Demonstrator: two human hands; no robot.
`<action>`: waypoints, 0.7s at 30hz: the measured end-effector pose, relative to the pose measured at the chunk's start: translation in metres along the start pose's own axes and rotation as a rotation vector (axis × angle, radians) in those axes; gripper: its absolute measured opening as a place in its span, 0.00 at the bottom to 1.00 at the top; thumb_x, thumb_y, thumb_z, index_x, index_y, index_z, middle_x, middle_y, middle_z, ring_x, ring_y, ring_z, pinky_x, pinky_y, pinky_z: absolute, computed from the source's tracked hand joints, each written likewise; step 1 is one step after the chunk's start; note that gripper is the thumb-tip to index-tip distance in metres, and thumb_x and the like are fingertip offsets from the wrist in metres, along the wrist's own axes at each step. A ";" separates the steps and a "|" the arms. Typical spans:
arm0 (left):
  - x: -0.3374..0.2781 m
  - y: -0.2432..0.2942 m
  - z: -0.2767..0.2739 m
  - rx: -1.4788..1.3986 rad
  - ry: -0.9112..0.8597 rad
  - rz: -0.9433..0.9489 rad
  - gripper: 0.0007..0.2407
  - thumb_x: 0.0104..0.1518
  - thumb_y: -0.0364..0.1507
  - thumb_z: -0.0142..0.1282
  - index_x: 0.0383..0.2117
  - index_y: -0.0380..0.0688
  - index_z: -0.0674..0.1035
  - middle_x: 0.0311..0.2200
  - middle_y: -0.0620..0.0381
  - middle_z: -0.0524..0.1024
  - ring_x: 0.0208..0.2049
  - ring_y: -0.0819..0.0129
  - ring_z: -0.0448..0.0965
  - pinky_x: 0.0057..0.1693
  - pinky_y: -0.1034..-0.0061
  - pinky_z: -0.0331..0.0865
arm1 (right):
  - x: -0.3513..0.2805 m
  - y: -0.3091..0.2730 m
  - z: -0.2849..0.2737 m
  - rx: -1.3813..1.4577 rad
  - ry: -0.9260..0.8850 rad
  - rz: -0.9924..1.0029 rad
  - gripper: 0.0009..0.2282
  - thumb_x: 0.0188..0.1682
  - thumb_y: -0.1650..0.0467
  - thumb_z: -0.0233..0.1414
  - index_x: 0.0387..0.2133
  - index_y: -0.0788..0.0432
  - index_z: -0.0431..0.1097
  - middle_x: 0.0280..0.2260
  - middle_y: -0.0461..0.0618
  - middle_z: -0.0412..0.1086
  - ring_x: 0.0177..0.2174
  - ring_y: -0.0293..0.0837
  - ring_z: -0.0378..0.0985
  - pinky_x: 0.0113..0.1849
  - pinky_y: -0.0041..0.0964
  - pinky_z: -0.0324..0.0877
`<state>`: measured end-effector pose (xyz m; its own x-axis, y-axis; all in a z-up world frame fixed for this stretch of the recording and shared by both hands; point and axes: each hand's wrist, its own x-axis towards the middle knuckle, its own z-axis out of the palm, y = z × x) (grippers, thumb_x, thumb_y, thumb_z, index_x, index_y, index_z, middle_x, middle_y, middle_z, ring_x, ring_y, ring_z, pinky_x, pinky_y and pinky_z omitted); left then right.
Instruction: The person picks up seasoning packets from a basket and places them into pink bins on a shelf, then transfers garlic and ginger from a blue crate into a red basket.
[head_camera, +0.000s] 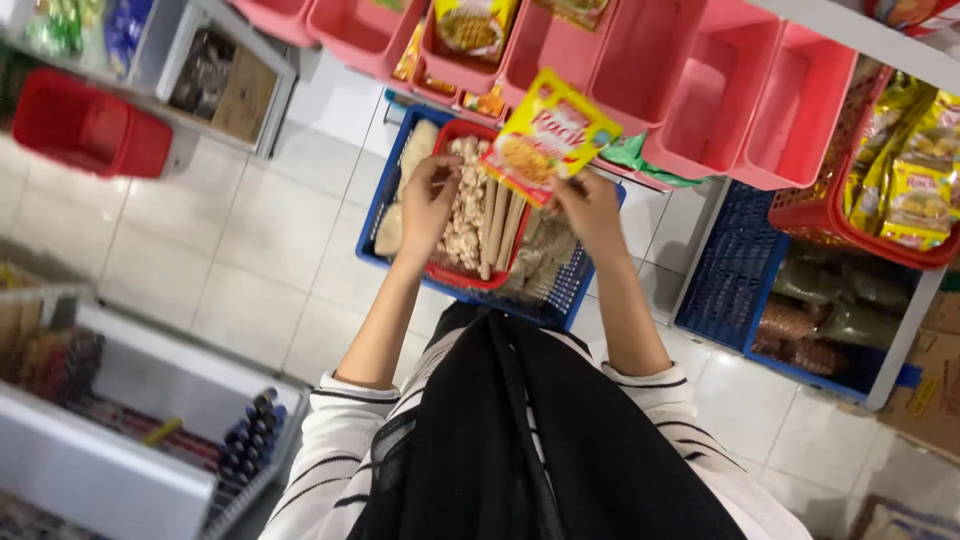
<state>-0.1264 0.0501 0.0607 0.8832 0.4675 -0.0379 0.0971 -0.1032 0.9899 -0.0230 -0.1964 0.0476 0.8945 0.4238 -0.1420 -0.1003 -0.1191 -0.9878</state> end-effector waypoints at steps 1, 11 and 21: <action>0.012 0.004 0.002 0.041 -0.050 0.075 0.09 0.63 0.21 0.54 0.47 0.40 0.79 0.43 0.54 0.80 0.42 0.70 0.81 0.48 0.78 0.76 | 0.012 0.001 -0.010 -0.026 0.073 -0.004 0.07 0.55 0.70 0.54 0.37 0.65 0.73 0.25 0.44 0.74 0.25 0.32 0.76 0.30 0.29 0.73; 0.089 0.009 0.105 0.528 -0.327 0.645 0.23 0.51 0.19 0.54 0.58 0.44 0.75 0.64 0.45 0.64 0.61 0.45 0.72 0.63 0.64 0.71 | 0.194 0.051 -0.138 -0.816 0.745 -0.512 0.04 0.53 0.73 0.56 0.35 0.64 0.71 0.30 0.61 0.75 0.31 0.60 0.78 0.31 0.52 0.71; 0.107 0.001 0.166 0.802 -0.516 0.696 0.24 0.59 0.34 0.58 0.64 0.50 0.70 0.66 0.52 0.61 0.59 0.49 0.67 0.57 0.55 0.71 | 0.300 0.080 -0.145 -0.686 0.678 0.024 0.09 0.54 0.70 0.49 0.36 0.66 0.69 0.32 0.64 0.74 0.33 0.64 0.79 0.35 0.57 0.70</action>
<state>0.0444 -0.0462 0.0353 0.9229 -0.2982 0.2436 -0.3804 -0.8036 0.4577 0.3009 -0.2087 -0.0650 0.9785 -0.1690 0.1179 -0.0383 -0.7112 -0.7019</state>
